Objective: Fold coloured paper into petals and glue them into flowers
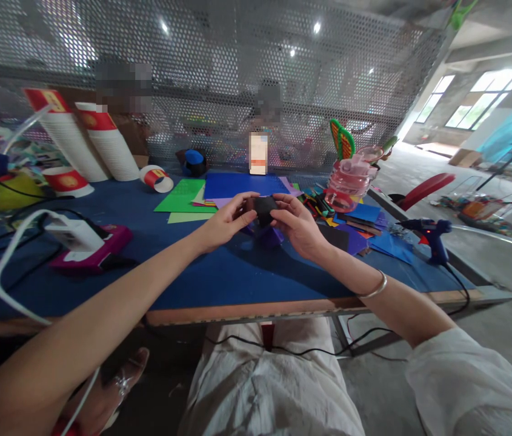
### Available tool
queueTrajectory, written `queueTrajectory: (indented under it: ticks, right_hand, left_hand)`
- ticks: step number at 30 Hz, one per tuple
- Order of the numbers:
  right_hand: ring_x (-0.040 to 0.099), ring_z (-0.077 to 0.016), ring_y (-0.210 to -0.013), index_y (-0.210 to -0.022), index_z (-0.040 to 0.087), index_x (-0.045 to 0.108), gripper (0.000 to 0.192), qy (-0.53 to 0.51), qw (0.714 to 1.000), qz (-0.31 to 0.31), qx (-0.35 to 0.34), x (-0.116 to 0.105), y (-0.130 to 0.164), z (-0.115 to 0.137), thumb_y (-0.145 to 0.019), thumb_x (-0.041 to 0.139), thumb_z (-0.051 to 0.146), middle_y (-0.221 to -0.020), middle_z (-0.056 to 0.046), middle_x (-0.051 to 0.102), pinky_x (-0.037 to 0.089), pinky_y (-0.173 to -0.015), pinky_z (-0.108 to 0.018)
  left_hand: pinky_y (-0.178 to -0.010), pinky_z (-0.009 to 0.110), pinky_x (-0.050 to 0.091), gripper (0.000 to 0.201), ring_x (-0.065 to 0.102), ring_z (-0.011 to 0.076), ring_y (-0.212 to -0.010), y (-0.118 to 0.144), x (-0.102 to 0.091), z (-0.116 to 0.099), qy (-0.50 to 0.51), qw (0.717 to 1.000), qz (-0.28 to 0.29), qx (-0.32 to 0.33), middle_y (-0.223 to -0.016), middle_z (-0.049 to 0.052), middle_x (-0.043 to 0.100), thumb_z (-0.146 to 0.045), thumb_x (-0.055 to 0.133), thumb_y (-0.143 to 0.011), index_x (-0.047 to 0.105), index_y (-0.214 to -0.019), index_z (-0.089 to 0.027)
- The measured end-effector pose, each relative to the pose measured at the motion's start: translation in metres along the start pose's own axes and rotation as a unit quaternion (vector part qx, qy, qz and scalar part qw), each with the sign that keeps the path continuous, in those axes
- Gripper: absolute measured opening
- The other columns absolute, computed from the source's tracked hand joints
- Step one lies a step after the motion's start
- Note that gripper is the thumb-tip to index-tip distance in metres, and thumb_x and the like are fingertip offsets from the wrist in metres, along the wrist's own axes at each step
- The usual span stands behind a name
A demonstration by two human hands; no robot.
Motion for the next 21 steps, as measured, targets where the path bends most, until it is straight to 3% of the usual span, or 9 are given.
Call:
queueTrajectory:
  ticks: [6,13,21]
  right_hand:
    - [0.060,-0.0098,-0.078,-0.100,0.024,0.071,0.038,-0.009,1.000,0.000,0.018,-0.003,-0.004,0.003,-0.064,0.084,0.029,-0.102,0.001,0.070,0.052,-0.064,-0.022]
    - [0.061,-0.0129,-0.082,-0.102,0.022,0.071,0.041,0.039,0.999,0.016,0.010,-0.003,-0.004,0.000,-0.065,0.084,0.033,-0.103,-0.001,0.071,0.051,-0.069,-0.026]
    - [0.061,-0.0144,-0.082,-0.110,0.025,0.070,0.046,0.072,0.997,0.007,-0.037,-0.006,-0.004,0.004,-0.067,0.082,0.037,-0.107,-0.002,0.071,0.053,-0.077,-0.031]
  left_hand:
    - [-0.087,0.041,0.060,0.060,0.063,0.0304,-0.121,0.000,-0.009,0.002,0.049,0.997,-0.049,-0.019,-0.140,0.013,0.061,-0.055,0.063,-0.093,0.048,-0.144,-0.026]
    - [-0.110,0.048,0.049,0.061,0.062,0.0294,-0.123,-0.002,-0.014,-0.005,-0.015,0.998,-0.047,0.034,-0.140,0.014,0.062,-0.055,0.064,-0.093,0.050,-0.142,-0.022]
    - [-0.105,0.049,0.053,0.059,0.063,0.0295,-0.122,-0.003,-0.015,0.002,-0.023,0.997,-0.064,0.032,-0.142,0.015,0.060,-0.055,0.059,-0.095,0.047,-0.143,-0.022]
Point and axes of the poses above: each hand's wrist, its own y-axis away from the middle knuckle, its own x-axis out of the palm, z = x × y, the point moved 5 cm from there along -y, towards the middle knuckle
